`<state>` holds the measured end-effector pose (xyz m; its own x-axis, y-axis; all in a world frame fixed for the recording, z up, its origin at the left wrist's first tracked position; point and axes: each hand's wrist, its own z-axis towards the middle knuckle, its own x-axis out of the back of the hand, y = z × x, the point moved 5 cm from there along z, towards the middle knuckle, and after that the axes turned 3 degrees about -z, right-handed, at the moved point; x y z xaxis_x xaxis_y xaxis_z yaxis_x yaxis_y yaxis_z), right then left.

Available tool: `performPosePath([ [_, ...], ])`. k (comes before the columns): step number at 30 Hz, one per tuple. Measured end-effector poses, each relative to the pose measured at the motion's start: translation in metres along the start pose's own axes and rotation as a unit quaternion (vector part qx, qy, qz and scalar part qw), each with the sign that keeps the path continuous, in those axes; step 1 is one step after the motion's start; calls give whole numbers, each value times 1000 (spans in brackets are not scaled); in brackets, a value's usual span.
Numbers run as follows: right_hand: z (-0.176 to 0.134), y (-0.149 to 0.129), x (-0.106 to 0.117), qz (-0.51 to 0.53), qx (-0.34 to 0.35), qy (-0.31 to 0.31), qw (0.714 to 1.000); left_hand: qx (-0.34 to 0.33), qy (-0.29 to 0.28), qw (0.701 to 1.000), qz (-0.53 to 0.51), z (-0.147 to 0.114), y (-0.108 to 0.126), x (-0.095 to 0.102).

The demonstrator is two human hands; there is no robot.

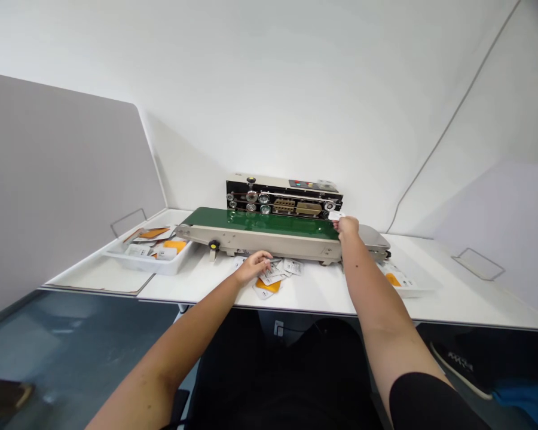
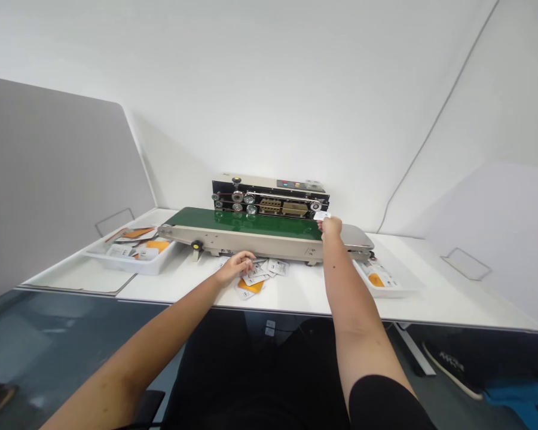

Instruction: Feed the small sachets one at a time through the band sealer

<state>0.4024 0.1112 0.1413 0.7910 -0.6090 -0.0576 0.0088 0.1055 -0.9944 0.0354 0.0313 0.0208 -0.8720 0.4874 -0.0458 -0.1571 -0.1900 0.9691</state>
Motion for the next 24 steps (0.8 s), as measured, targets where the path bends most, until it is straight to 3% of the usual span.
performPosePath([
  [4,-2,5,-30,-23,-67,-41,997,-1,6,1000,16,0,-1,-1],
  [7,-7,0,-42,-37,-66,-74,994,-9,6,998,57,-1,1,-2],
  [9,-15,-4,-42,-48,-49,-79,994,-50,20,990,133,-4,8,-1],
  [12,-45,-17,-32,-100,100,-11,990,-149,46,935,318,-11,22,-3],
  [14,-86,-18,-29,-150,259,30,954,-186,35,887,422,-14,24,-9],
  [15,-111,-12,-32,-173,326,17,929,-191,22,868,458,-14,21,-12],
  [17,-160,15,-50,-212,404,-114,882,-178,3,841,511,-13,12,-16],
  [19,-201,53,-67,-258,437,-238,828,-154,-6,826,543,-10,2,-15],
  [21,-224,88,-77,-292,435,-294,799,-143,-17,820,555,-7,-6,-15],
  [24,-232,120,-85,-325,414,-333,782,-175,-36,808,561,-6,-4,-15],
])
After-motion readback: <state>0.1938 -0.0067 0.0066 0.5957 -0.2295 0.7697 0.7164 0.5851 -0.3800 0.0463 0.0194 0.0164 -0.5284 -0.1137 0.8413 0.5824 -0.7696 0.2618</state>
